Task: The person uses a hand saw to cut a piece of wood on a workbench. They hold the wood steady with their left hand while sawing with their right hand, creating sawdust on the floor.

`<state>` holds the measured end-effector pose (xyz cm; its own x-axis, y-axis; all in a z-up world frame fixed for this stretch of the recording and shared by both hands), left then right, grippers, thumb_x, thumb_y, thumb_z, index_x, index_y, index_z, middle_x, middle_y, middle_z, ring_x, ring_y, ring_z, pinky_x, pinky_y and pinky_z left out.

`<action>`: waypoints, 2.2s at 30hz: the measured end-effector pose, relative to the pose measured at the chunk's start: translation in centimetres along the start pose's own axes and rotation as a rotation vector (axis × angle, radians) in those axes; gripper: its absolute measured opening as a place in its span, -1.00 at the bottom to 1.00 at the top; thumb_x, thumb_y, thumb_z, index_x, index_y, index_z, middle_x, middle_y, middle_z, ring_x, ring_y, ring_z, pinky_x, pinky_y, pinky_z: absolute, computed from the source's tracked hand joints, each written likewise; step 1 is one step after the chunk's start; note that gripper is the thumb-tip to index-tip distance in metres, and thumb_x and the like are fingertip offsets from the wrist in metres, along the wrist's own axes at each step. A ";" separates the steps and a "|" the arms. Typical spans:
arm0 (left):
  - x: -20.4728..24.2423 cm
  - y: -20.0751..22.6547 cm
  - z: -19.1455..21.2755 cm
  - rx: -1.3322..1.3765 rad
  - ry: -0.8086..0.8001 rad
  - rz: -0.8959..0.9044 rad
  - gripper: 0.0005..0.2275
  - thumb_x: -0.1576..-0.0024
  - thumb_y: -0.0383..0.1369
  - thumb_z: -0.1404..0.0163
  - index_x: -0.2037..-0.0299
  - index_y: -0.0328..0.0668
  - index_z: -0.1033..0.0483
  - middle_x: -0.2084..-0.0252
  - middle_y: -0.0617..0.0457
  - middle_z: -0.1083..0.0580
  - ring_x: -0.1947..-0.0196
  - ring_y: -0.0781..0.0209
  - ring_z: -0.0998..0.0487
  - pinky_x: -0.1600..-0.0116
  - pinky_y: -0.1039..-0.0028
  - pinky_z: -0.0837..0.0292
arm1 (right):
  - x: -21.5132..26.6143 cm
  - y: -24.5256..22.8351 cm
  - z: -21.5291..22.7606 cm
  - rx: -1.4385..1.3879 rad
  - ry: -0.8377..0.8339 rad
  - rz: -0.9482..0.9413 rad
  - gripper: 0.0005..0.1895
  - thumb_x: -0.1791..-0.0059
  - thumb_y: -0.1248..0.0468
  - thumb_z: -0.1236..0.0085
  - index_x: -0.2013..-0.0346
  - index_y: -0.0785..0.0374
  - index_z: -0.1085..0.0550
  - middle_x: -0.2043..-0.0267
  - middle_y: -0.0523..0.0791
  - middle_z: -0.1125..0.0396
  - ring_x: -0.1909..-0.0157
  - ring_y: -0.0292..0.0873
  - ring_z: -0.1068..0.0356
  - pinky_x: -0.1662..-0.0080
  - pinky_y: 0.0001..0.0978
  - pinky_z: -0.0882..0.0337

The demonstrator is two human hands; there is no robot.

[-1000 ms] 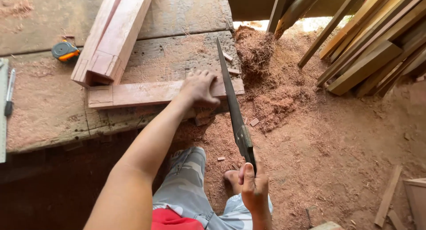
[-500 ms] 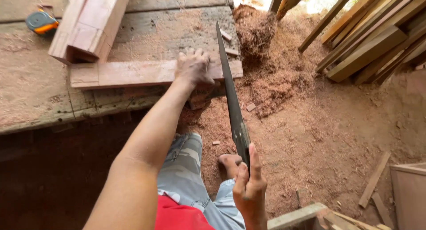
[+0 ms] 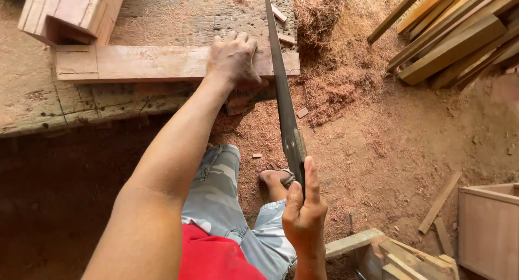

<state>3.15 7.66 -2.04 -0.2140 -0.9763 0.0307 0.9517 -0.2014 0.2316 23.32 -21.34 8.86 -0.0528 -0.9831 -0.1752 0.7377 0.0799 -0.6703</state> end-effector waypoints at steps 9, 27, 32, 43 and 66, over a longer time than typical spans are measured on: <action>-0.3 0.3 0.0 -0.020 0.108 -0.027 -0.28 0.32 0.28 -0.33 0.10 -0.05 -0.50 0.16 0.04 -0.46 0.08 0.10 -0.45 0.02 0.15 -0.40 | 21.4 30.8 -5.5 -0.632 -0.338 -0.480 -0.52 -0.05 0.48 0.04 -0.29 0.44 -0.33 0.56 -0.07 -0.35 0.61 -0.26 -0.30 0.48 -0.41 -0.42; -0.6 -0.2 -0.6 -0.039 0.093 -0.031 -0.38 0.20 0.19 -0.30 0.09 -0.06 -0.52 0.14 0.04 -0.48 0.05 0.12 -0.47 0.01 0.18 -0.41 | 15.6 13.4 1.8 -0.282 0.123 -0.232 -0.37 -0.05 0.35 0.17 -0.46 0.19 -0.16 0.68 -0.20 -0.24 0.66 -0.40 -0.23 0.54 -0.58 -0.36; -0.6 0.1 -0.1 -0.052 0.103 -0.059 -0.26 0.31 0.32 -0.31 0.12 -0.08 -0.51 0.18 0.04 -0.46 0.10 0.12 -0.47 0.06 0.16 -0.43 | -1.3 3.3 -2.1 -0.060 -0.020 0.006 -0.42 -0.12 0.37 0.16 -0.47 0.34 -0.14 0.12 0.08 -0.49 0.47 -0.27 -0.46 0.43 -0.45 -0.44; -0.4 -0.1 -0.3 -0.063 0.118 -0.047 -0.35 0.24 0.25 -0.29 0.11 -0.03 -0.52 0.16 0.08 -0.46 0.07 0.15 -0.47 0.01 0.13 -0.44 | 11.8 10.6 -0.4 -0.294 -0.019 -0.139 -0.36 -0.08 0.36 0.11 -0.48 0.20 -0.09 0.58 -0.12 -0.37 0.62 -0.36 -0.30 0.53 -0.51 -0.39; -0.7 -0.2 -0.4 -0.064 0.063 -0.051 -0.26 0.24 0.34 -0.30 0.12 -0.14 -0.53 0.15 0.00 -0.48 0.07 0.08 -0.48 0.03 0.13 -0.44 | 10.5 8.6 0.1 -0.275 0.108 -0.299 -0.41 -0.08 0.37 0.02 -0.44 0.36 -0.23 0.47 0.00 -0.41 0.54 -0.14 -0.41 0.37 -0.28 -0.50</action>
<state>3.21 8.32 -2.53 -0.2504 -0.9673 -0.0413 0.9525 -0.2538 0.1684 29.17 -31.02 1.34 -0.3186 -0.9478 -0.0087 0.4732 -0.1511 -0.8679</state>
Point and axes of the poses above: each hand's wrist, its own x-axis away from the middle knuckle, its own z-axis out of the back of the hand, y = z × x, the point moved 7 cm from there along -x, towards the middle knuckle
